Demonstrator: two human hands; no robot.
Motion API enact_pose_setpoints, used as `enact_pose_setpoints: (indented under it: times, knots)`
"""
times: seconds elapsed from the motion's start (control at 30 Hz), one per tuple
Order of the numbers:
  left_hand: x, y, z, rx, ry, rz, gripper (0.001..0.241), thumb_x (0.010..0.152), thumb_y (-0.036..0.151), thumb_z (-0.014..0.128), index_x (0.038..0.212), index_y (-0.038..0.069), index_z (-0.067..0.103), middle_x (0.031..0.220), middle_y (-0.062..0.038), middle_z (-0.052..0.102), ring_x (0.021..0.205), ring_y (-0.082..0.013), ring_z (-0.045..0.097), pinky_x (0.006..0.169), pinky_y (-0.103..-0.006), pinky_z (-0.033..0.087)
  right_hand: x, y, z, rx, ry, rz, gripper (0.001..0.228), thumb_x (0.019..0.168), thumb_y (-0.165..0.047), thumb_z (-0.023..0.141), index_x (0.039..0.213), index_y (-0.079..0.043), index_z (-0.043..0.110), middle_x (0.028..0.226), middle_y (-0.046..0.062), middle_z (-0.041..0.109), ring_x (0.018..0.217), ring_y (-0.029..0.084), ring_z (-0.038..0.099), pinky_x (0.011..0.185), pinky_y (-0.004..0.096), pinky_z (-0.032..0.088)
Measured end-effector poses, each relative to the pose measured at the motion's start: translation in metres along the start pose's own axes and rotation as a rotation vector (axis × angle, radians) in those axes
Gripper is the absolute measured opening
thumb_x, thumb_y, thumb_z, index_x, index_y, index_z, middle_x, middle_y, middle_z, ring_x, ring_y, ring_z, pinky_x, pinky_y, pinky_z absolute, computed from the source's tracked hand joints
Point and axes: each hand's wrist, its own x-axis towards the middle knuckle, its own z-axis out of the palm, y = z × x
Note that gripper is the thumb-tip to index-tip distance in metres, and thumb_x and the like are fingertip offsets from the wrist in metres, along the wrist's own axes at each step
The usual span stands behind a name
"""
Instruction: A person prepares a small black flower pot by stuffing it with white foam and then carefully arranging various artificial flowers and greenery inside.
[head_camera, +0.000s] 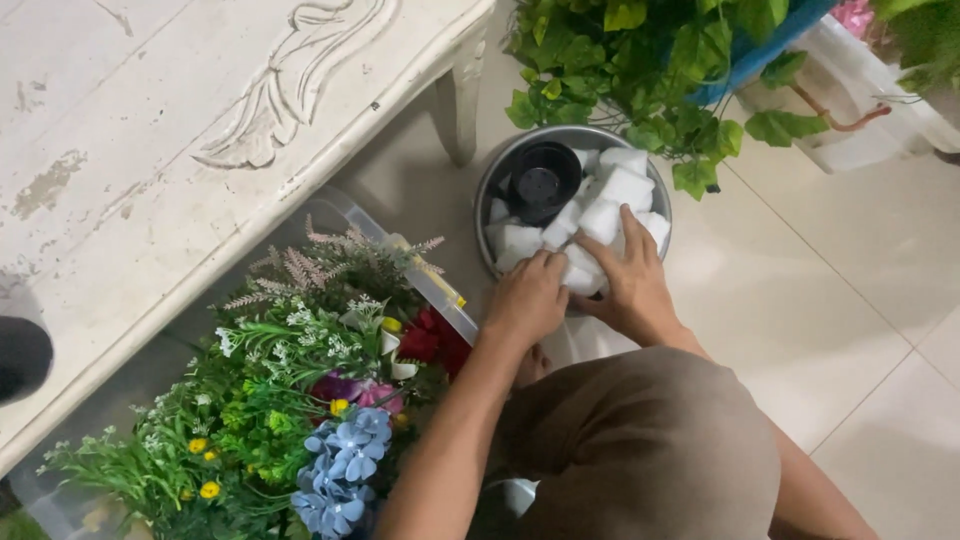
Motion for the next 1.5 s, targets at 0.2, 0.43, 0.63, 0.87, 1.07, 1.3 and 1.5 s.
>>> enact_pose_setpoints:
  times: [0.2, 0.43, 0.63, 0.87, 1.07, 1.3, 1.5]
  knots:
    - [0.004, -0.007, 0.005, -0.064, 0.002, -0.024, 0.049, 0.092, 0.023, 0.058, 0.136, 0.001, 0.057, 0.116, -0.023, 0.067, 0.102, -0.0417, 0.07, 0.077, -0.0539, 0.059, 0.002, 0.013, 0.022, -0.135, -0.003, 0.041, 0.073, 0.06, -0.046, 0.092, 0.126, -0.033, 0.064, 0.154, 0.015, 0.036, 0.142, 0.042, 0.037, 0.102, 0.055, 0.044]
    - [-0.009, 0.015, -0.021, -0.152, 0.002, -0.101, 0.053, 0.096, 0.027, 0.056, 0.141, 0.0, 0.051, 0.127, -0.026, 0.063, 0.115, -0.0438, 0.066, 0.088, -0.0541, 0.058, -0.001, 0.005, 0.019, 0.007, 0.093, 0.076, 0.067, 0.061, -0.055, 0.09, 0.117, -0.027, 0.067, 0.141, 0.016, 0.043, 0.134, 0.042, 0.043, 0.104, 0.055, 0.041]
    - [-0.007, 0.017, -0.019, -0.414, 0.223, -0.095, 0.081, 0.09, 0.042, 0.066, 0.143, -0.012, 0.039, 0.134, -0.038, 0.052, 0.124, -0.0549, 0.056, 0.098, -0.0629, 0.052, 0.003, -0.011, 0.0, 0.335, 0.158, 0.197, 0.061, 0.068, -0.045, 0.086, 0.124, -0.031, 0.065, 0.133, 0.013, 0.041, 0.131, 0.04, 0.045, 0.109, 0.053, 0.038]
    - [-0.003, 0.008, -0.017, -0.393, 0.13, -0.306, 0.082, 0.083, 0.047, 0.067, 0.144, -0.002, 0.043, 0.127, -0.029, 0.06, 0.123, -0.046, 0.061, 0.1, -0.0574, 0.054, -0.001, -0.011, -0.019, 0.213, -0.084, 0.226, 0.078, 0.07, -0.062, 0.083, 0.141, -0.043, 0.059, 0.134, 0.017, 0.045, 0.135, 0.046, 0.043, 0.11, 0.061, 0.036]
    - [0.001, 0.005, -0.019, -0.399, 0.171, -0.387, 0.081, 0.082, 0.052, 0.068, 0.141, 0.0, 0.048, 0.125, -0.027, 0.062, 0.12, -0.0455, 0.064, 0.095, -0.0571, 0.054, -0.014, 0.009, -0.018, 0.353, 0.099, 0.168, 0.035, 0.092, -0.042, 0.074, 0.126, -0.037, 0.072, 0.122, 0.015, 0.057, 0.118, 0.038, 0.059, 0.1, 0.05, 0.047]
    - [-0.01, 0.016, -0.037, -0.901, 0.198, -0.206, 0.079, 0.079, 0.053, 0.077, 0.138, 0.006, 0.053, 0.125, -0.021, 0.065, 0.117, -0.0395, 0.066, 0.092, -0.0515, 0.058, 0.009, -0.02, -0.062, 0.963, -0.089, 0.176, 0.017, 0.085, -0.006, 0.082, 0.101, -0.007, 0.08, 0.12, 0.019, 0.072, 0.106, 0.028, 0.069, 0.089, 0.044, 0.058]
    - [-0.05, 0.014, -0.087, -1.004, 0.354, -0.128, 0.067, 0.077, 0.044, 0.086, 0.125, 0.006, 0.059, 0.113, -0.019, 0.065, 0.109, -0.0325, 0.067, 0.079, -0.0437, 0.061, 0.047, -0.062, -0.098, 0.91, -0.102, 0.084, 0.04, 0.069, -0.003, 0.093, 0.1, 0.0, 0.067, 0.105, 0.015, 0.074, 0.096, 0.022, 0.067, 0.083, 0.037, 0.058]
